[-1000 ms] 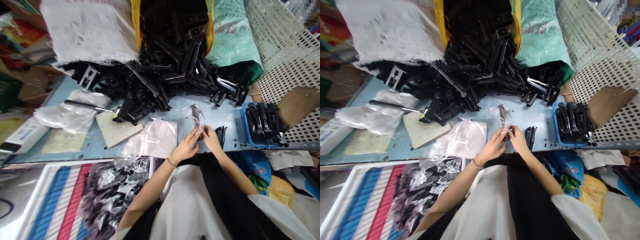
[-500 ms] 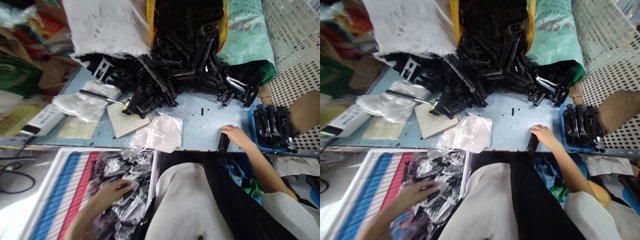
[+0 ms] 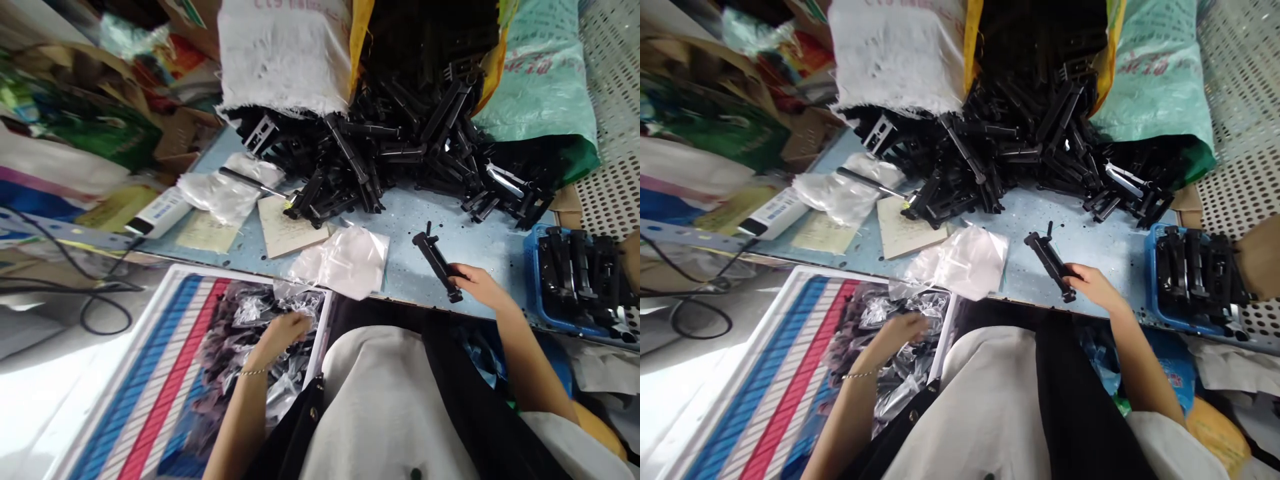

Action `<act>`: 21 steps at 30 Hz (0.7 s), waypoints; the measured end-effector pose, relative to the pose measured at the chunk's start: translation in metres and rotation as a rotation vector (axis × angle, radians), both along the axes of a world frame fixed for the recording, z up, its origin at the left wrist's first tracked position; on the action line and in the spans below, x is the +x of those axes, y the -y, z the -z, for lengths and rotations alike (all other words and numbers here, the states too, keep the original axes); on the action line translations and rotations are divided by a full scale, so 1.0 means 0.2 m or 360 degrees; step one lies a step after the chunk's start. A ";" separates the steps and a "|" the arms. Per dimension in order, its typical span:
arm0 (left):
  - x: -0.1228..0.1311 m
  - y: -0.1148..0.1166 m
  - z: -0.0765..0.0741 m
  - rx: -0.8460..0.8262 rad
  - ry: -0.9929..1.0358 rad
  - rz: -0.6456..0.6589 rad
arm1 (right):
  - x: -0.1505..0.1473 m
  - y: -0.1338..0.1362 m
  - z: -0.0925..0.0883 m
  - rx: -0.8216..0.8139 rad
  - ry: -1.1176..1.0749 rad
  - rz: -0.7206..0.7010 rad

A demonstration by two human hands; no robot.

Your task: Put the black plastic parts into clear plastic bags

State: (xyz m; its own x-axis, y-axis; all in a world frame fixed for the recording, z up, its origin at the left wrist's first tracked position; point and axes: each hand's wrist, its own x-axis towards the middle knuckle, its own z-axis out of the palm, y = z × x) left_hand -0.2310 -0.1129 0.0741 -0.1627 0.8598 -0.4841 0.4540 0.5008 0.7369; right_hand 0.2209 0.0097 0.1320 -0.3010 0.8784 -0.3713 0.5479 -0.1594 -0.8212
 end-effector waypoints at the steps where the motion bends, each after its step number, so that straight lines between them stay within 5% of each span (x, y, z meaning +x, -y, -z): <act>1: 0.05 -0.07 -0.01 0.0106 -0.0048 0.0021 | -0.06 0.00 0.03 -0.0057 -0.0108 0.0044; 5: 0.29 -0.37 -0.06 0.0797 -0.0550 0.0097 | -0.27 -0.01 0.12 -0.0215 -0.0524 0.0207; 8: 0.39 -0.54 -0.05 0.0875 -0.0579 0.0043 | -0.35 -0.01 0.14 -0.0277 -0.0765 0.0271; 15: 0.59 -0.63 -0.03 0.0482 0.1046 -0.0499 | -0.50 0.01 0.07 -0.0628 -0.1279 0.0319; 21: 0.84 -0.62 0.03 0.0437 0.1434 -0.0384 | -0.60 -0.04 0.10 -0.0621 -0.1370 0.0314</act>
